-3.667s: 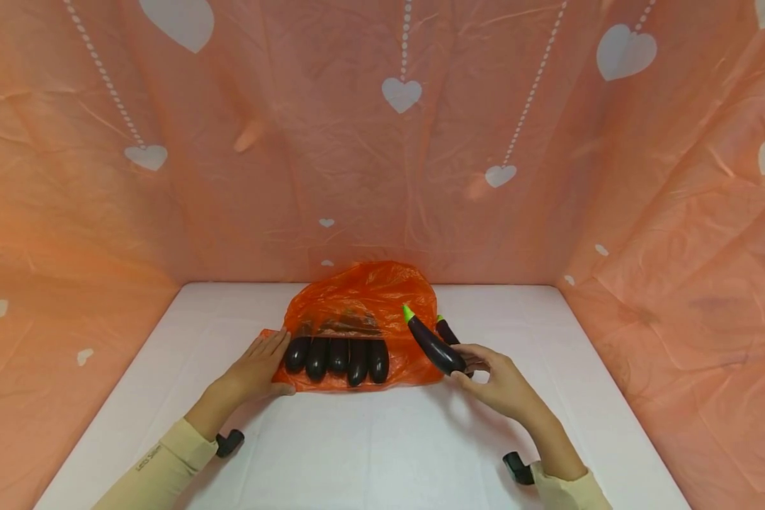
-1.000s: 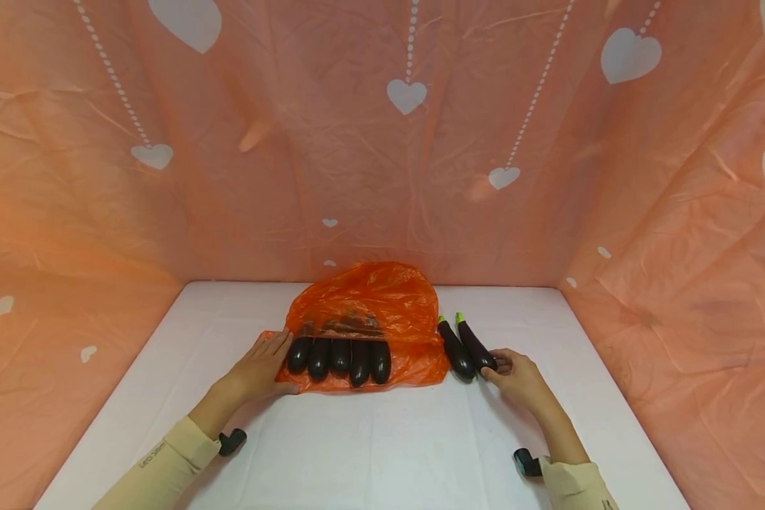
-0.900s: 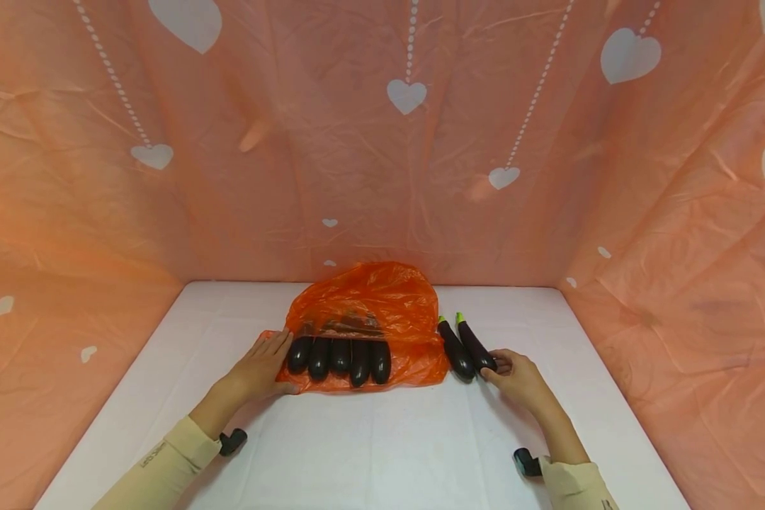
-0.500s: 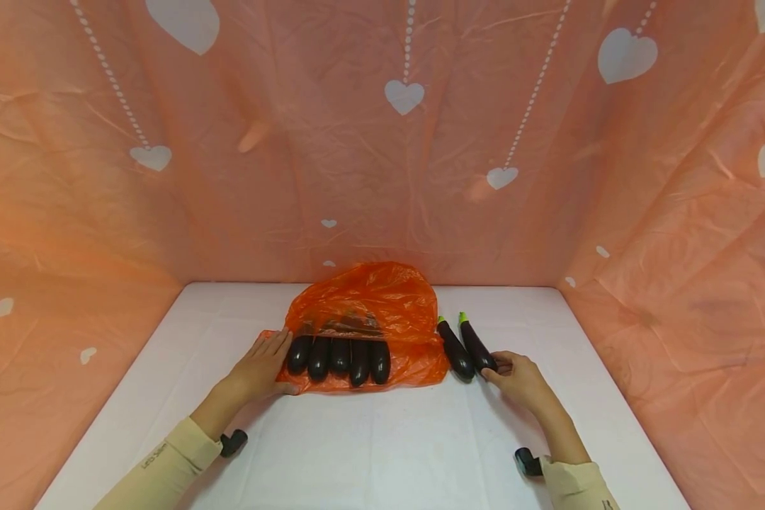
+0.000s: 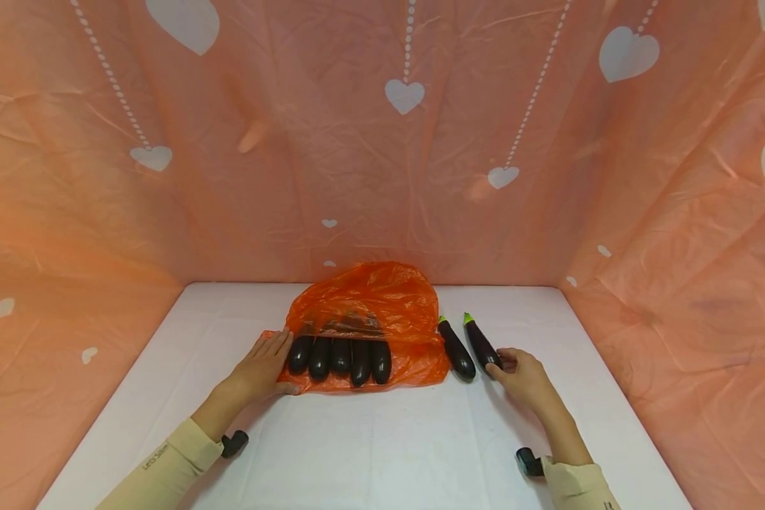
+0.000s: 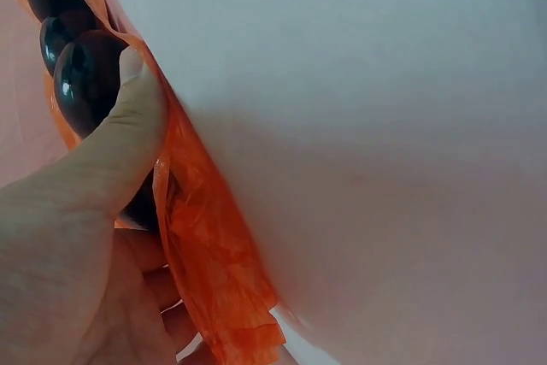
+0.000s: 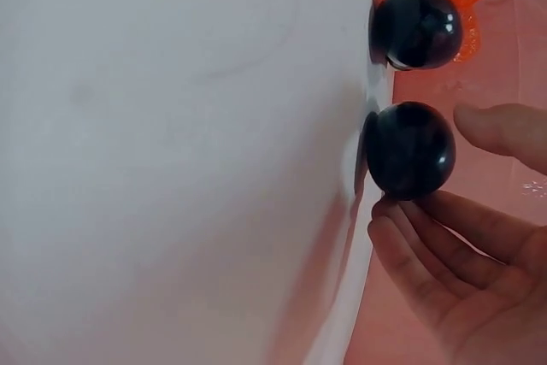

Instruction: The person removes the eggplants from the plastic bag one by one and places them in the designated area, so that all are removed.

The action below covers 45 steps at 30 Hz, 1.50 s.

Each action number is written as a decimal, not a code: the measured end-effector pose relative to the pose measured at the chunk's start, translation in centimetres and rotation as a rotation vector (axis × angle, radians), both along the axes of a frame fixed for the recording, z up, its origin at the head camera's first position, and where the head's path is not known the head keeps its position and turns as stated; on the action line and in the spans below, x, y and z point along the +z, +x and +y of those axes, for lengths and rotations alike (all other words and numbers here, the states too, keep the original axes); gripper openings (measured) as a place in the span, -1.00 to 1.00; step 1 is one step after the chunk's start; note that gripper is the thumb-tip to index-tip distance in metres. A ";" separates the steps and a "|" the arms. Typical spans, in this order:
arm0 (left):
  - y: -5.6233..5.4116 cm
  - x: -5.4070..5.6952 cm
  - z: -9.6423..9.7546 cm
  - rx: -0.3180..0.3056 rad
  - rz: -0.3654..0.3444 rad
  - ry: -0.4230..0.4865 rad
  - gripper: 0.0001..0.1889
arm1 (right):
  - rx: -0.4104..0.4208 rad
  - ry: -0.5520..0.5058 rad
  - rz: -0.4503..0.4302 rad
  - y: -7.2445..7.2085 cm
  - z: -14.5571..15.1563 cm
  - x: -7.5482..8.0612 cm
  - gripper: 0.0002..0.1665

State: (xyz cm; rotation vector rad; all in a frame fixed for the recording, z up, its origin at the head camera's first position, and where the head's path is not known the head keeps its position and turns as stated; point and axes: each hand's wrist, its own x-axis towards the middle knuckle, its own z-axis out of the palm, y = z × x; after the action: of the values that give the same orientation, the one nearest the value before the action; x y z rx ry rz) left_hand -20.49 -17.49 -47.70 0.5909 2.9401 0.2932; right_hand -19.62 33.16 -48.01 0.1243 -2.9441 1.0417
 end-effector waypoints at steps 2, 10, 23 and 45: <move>-0.1 -0.1 0.0 0.000 0.001 0.001 0.15 | -0.005 -0.007 0.015 0.0 0.0 0.1 -0.40; -0.1 -0.3 -0.1 0.006 -0.010 -0.007 0.14 | -0.069 -0.022 0.123 0.2 -0.3 0.7 -0.40; 0.0 -0.1 -0.2 0.001 -0.010 0.003 0.13 | -0.047 -0.100 0.170 1.1 -3.2 2.0 -0.47; -0.3 -0.3 -0.1 0.007 -0.027 0.010 0.15 | 0.146 -0.187 0.174 1.8 -9.2 1.1 -0.44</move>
State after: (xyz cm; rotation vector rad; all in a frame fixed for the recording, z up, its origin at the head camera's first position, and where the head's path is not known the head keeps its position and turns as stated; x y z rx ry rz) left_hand -20.77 -17.61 -48.01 0.5730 2.9174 0.3151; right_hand -17.85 23.97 -46.94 0.4099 -2.7006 1.2480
